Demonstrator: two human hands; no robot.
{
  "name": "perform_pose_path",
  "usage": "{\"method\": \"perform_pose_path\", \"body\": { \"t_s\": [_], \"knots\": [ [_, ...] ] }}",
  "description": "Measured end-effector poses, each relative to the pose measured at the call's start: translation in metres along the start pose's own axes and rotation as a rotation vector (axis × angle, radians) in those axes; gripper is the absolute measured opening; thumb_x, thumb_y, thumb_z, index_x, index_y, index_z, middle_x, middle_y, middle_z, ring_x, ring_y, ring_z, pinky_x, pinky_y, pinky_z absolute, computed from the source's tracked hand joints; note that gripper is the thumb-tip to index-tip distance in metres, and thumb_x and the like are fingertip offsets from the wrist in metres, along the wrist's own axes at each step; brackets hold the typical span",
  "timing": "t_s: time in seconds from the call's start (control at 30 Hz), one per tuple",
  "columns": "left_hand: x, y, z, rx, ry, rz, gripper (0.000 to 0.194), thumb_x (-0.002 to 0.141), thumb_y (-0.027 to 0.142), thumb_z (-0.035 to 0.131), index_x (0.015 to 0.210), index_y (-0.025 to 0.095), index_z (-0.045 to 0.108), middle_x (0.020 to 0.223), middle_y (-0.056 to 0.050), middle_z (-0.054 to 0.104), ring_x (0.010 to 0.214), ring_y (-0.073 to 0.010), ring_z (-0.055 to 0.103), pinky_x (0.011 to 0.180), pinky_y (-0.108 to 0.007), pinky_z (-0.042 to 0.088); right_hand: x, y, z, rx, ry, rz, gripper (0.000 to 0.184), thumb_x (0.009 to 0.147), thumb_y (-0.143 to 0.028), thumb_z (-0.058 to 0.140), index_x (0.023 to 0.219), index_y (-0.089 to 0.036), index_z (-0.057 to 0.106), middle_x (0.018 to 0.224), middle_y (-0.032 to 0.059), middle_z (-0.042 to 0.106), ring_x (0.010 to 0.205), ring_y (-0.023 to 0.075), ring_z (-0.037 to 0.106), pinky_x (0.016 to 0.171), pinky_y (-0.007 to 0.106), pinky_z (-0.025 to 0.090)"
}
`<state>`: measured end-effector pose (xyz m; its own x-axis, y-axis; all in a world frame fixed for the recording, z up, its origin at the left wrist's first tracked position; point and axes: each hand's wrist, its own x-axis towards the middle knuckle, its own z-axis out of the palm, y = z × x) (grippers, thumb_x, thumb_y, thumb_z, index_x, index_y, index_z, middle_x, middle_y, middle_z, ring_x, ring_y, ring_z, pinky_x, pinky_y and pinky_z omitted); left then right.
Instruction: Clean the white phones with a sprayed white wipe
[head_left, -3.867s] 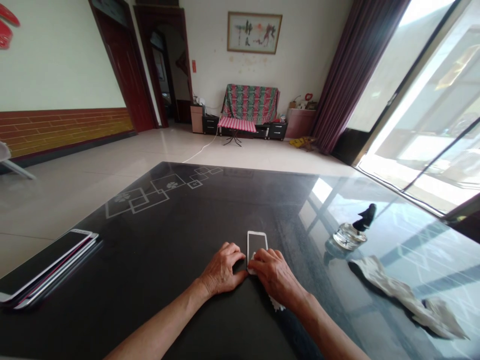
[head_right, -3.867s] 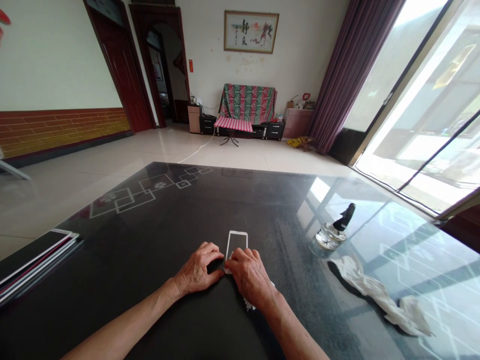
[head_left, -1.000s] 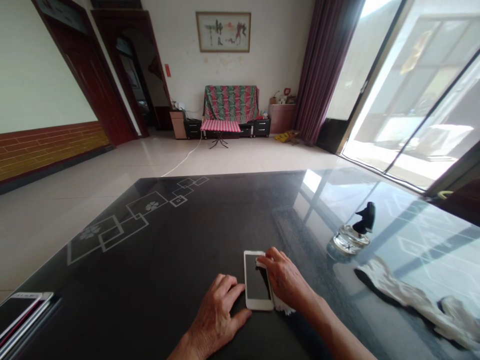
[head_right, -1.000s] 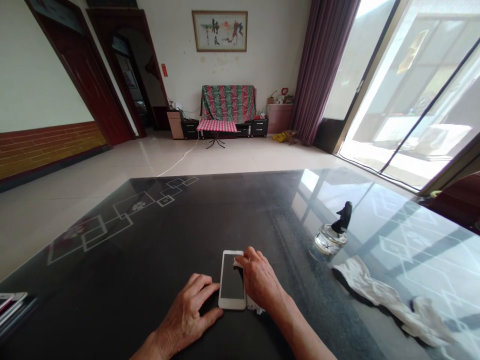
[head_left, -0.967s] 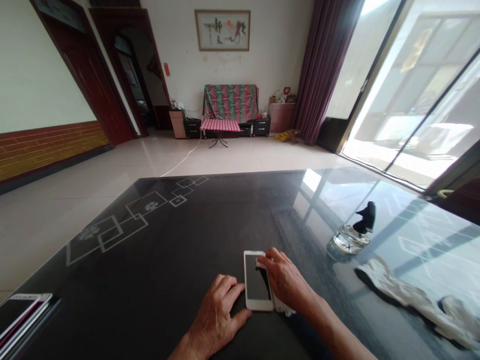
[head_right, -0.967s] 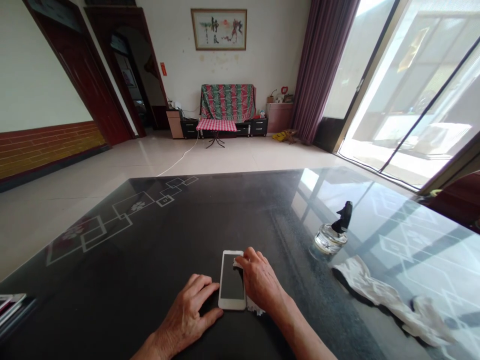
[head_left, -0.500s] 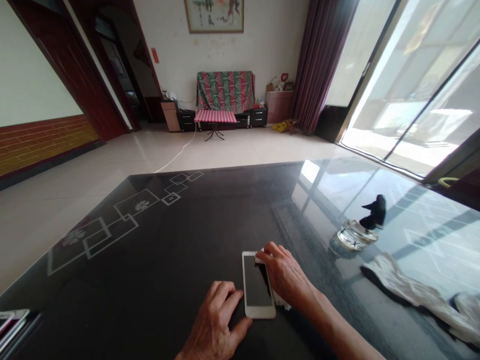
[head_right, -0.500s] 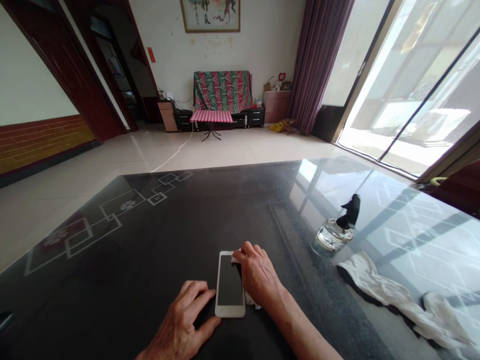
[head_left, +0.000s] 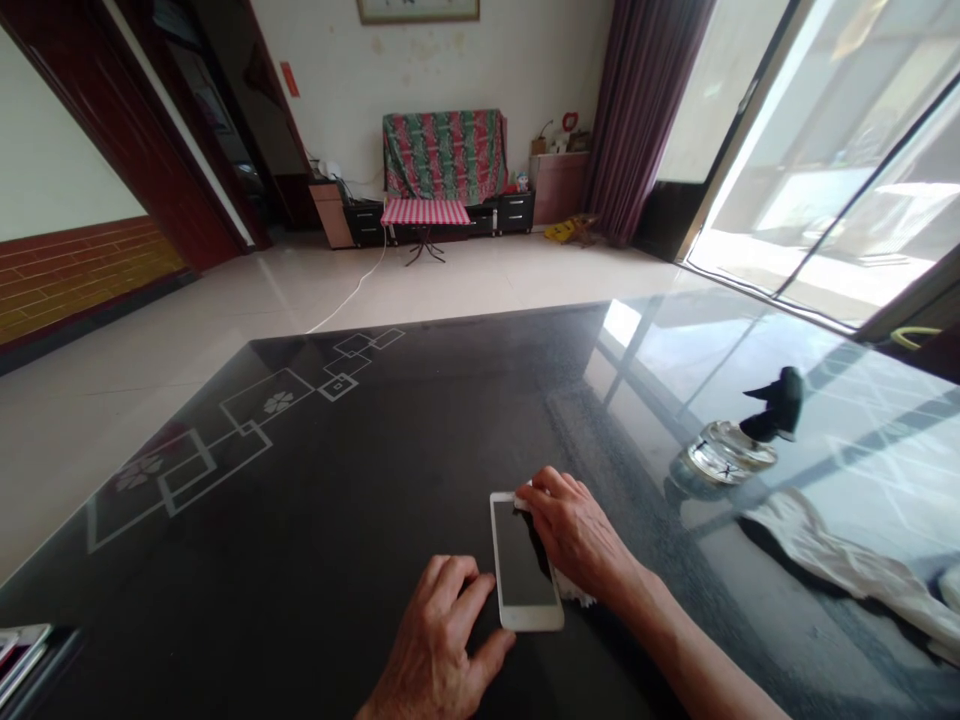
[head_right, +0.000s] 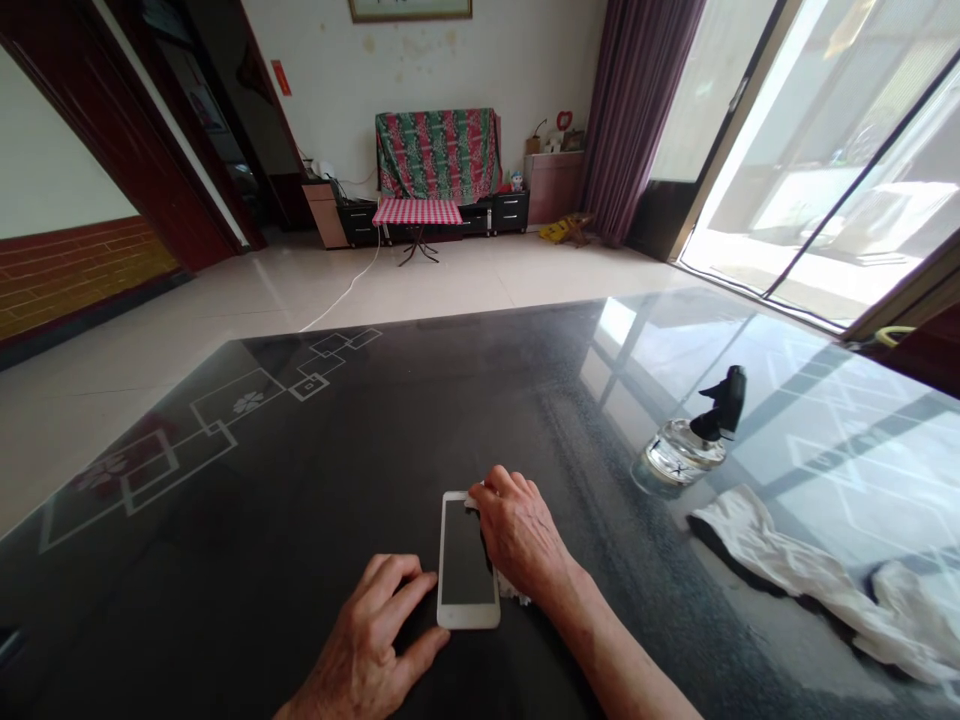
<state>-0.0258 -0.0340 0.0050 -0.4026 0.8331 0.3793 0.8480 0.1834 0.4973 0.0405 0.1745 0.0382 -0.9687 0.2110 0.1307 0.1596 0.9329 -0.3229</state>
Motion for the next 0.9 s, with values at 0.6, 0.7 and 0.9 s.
{"method": "perform_pose_path", "body": {
  "t_s": [0.6,0.7,0.9],
  "knots": [
    [0.004,0.004,-0.006,-0.037,-0.039,-0.056,0.032,0.072,0.014,0.07,0.103,0.018,0.062,0.097,-0.009,0.057,0.088,-0.0242,0.055,0.075,-0.039,0.055,-0.023,-0.022,-0.008,0.168,-0.198,-0.133,0.024,0.094,-0.018,0.045,0.086,-0.026,0.066,0.087,0.0012,0.056,0.08,0.0159,0.049,0.077,0.029,0.036],
    [0.002,0.003,-0.005,-0.04,-0.03,-0.052,0.036,0.071,0.013,0.071,0.105,0.018,0.062,0.097,-0.009,0.057,0.088,-0.024,0.055,0.075,-0.039,0.055,-0.026,-0.026,-0.009,0.16,-0.223,-0.138,0.022,0.092,-0.018,0.047,0.082,-0.026,0.066,0.087,0.0011,0.057,0.079,0.0156,0.049,0.075,0.03,0.034],
    [0.002,0.004,-0.003,-0.054,-0.031,-0.072,0.031,0.071,0.013,0.071,0.101,0.018,0.063,0.097,-0.009,0.057,0.089,-0.0241,0.054,0.076,-0.039,0.055,-0.013,-0.027,-0.003,0.066,-0.154,-0.096,0.021,0.091,-0.018,0.049,0.088,-0.028,0.068,0.088,0.003,0.057,0.082,0.018,0.049,0.075,0.033,0.032]
  ]
}}
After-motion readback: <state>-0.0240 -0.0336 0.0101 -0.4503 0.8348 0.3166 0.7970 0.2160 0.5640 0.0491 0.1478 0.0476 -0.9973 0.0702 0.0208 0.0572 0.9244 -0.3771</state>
